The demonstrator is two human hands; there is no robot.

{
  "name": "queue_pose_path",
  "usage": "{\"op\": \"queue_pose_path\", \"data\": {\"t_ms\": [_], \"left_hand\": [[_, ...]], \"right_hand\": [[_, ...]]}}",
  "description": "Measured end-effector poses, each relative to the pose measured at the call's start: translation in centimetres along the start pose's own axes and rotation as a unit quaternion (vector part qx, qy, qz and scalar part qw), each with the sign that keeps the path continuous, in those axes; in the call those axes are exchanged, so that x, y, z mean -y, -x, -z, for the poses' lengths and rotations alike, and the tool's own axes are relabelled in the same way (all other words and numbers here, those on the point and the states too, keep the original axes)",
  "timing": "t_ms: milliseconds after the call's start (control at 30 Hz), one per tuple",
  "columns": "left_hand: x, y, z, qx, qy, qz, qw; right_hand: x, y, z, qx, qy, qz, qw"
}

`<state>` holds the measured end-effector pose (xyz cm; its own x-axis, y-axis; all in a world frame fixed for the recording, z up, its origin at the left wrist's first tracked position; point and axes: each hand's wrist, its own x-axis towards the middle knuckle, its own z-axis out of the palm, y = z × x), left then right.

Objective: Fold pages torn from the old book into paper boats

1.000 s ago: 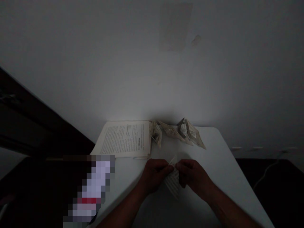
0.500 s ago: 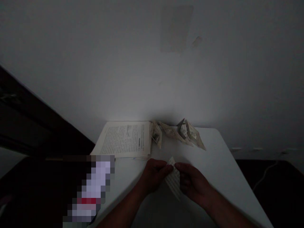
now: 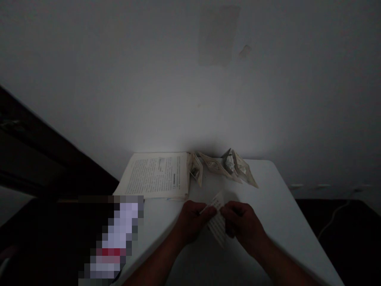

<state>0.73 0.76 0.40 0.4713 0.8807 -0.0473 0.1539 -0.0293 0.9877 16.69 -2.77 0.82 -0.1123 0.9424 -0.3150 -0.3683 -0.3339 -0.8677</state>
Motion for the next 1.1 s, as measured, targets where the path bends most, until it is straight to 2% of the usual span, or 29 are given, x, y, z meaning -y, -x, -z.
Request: {"op": "queue_pose_path", "data": {"t_ms": [100,167,233,300,433,667,800,1000,1100], "left_hand": [[-0.4,0.0,0.0,-0.006,-0.013,-0.030,0.999],[-0.5,0.1,0.0,-0.009,-0.018,-0.036,0.999],[-0.6,0.1,0.1,-0.008,-0.011,-0.031,0.999],[-0.5,0.2,0.1,-0.011,-0.005,-0.024,1.000],[0.0,0.1,0.2,-0.021,0.006,0.000,1.000],[0.1,0.0,0.6,-0.015,0.036,-0.008,0.999],[-0.1,0.2,0.6,-0.007,0.039,-0.023,0.999],[-0.4,0.3,0.3,0.012,0.056,-0.056,0.997],[-0.5,0.4,0.3,0.007,0.033,-0.065,0.997]], "right_hand": [[-0.3,0.0,-0.4,0.002,-0.140,-0.117,0.983],[-0.5,-0.1,-0.3,0.009,-0.155,-0.134,0.979],[-0.6,-0.3,0.0,0.029,-0.111,-0.098,0.989],[-0.5,-0.4,0.3,0.041,-0.025,-0.032,0.998],[-0.3,-0.2,0.8,0.023,0.146,0.076,0.986],[-0.1,0.0,1.0,0.004,0.173,0.103,0.980],[-0.3,-0.3,1.1,0.010,0.127,0.085,0.988],[-0.4,-0.2,0.1,0.019,-0.029,-0.017,0.999],[-0.2,-0.2,-0.1,0.016,-0.050,-0.042,0.998]]}}
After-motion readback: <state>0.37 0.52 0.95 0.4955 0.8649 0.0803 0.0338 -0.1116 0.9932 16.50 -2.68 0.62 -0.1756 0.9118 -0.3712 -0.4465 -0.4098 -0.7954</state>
